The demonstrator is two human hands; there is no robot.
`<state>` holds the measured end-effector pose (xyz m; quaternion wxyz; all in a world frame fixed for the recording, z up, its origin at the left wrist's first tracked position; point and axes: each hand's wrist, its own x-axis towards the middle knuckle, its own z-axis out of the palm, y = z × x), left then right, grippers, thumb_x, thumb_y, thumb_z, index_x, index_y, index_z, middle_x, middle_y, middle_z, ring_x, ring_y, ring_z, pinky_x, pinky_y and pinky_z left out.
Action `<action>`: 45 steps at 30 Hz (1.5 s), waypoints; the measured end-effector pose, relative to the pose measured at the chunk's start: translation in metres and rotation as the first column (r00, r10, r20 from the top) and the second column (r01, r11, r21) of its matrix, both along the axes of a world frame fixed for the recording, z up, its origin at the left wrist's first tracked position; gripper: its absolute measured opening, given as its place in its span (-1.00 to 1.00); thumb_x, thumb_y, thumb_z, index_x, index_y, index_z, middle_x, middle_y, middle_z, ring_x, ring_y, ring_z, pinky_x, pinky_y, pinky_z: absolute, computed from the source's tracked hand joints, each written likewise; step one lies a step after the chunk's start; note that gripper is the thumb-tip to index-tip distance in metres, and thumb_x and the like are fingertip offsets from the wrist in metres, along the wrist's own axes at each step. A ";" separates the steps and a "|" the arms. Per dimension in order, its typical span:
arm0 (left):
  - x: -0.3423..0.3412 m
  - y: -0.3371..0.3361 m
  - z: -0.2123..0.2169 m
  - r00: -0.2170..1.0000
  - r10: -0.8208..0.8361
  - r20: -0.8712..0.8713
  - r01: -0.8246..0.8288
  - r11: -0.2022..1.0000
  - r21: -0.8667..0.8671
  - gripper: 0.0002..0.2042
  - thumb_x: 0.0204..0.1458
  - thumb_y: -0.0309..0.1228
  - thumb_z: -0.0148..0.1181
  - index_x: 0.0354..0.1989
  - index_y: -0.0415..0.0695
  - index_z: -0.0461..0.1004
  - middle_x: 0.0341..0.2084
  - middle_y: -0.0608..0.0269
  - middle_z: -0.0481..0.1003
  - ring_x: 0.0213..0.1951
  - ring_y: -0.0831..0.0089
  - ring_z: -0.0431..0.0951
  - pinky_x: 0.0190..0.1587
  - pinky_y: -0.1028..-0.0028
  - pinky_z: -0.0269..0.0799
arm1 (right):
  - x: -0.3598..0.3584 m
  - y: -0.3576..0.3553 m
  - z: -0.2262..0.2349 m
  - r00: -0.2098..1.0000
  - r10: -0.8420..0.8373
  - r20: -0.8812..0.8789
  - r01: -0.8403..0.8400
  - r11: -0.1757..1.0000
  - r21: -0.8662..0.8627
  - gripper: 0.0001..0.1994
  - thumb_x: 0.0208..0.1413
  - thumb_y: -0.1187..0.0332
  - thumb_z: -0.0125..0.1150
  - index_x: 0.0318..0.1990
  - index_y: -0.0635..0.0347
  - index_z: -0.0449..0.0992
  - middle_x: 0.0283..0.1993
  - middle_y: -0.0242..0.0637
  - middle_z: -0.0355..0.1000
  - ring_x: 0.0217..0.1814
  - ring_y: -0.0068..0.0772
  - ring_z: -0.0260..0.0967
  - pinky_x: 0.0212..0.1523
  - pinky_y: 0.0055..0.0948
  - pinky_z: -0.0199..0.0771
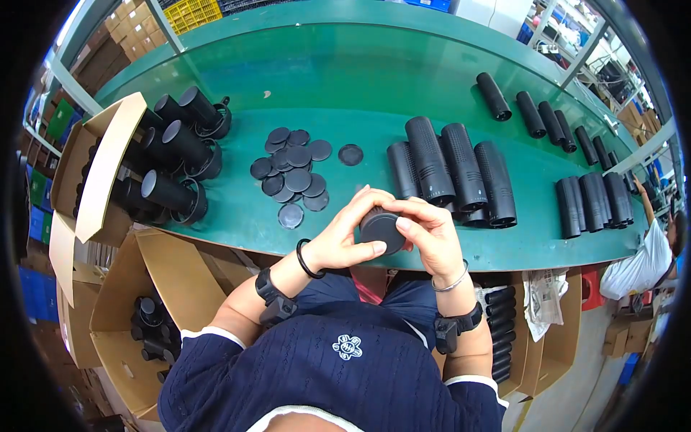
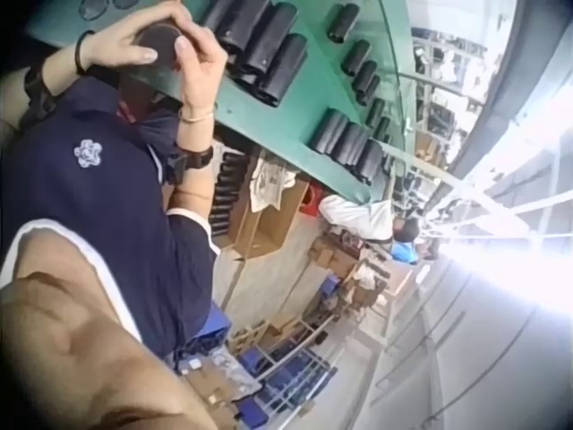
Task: The person removes black cylinders from a box, presses a cap onto the end of each, and places them on a green table. After capping several items, the person gathers the cylinders and places them back into the box.
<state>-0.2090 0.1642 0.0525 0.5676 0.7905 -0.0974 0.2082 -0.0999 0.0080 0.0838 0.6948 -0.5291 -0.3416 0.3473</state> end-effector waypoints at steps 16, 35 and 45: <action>0.010 0.009 0.012 0.999 0.015 0.046 0.015 0.806 -0.592 -0.52 0.05 -0.27 0.09 0.12 -0.24 0.22 -0.02 0.03 0.40 0.06 0.28 0.37 0.17 0.34 0.22 | -0.004 0.022 -0.046 0.589 -0.197 0.784 0.290 0.957 0.022 -0.32 -0.09 0.25 0.37 0.21 0.26 0.25 0.06 -0.02 0.29 0.11 -0.04 0.28 0.11 -0.22 0.29; -0.002 0.064 -0.009 0.973 -0.175 0.153 0.215 0.432 -0.876 -0.57 -0.04 -0.33 0.17 0.00 -0.27 0.33 -0.10 0.03 0.42 -0.02 0.26 0.45 0.11 0.29 0.33 | -0.036 0.044 -0.039 0.454 -0.048 0.890 0.322 0.940 -0.114 -0.11 -0.18 0.45 0.39 0.36 0.15 0.04 0.15 -0.02 0.20 0.18 0.00 0.17 0.17 -0.21 0.22; 0.026 0.060 0.009 0.976 -0.169 0.135 0.162 0.159 -0.974 -0.49 0.16 0.01 -0.04 0.16 -0.06 0.24 0.04 0.09 0.35 0.03 0.26 0.37 0.04 0.29 0.31 | -0.029 0.018 -0.021 0.637 -0.204 0.743 0.306 0.952 -0.002 -0.08 -0.14 0.50 0.34 0.39 0.19 -0.10 0.26 -0.04 0.11 0.28 -0.11 0.12 0.28 -0.26 0.10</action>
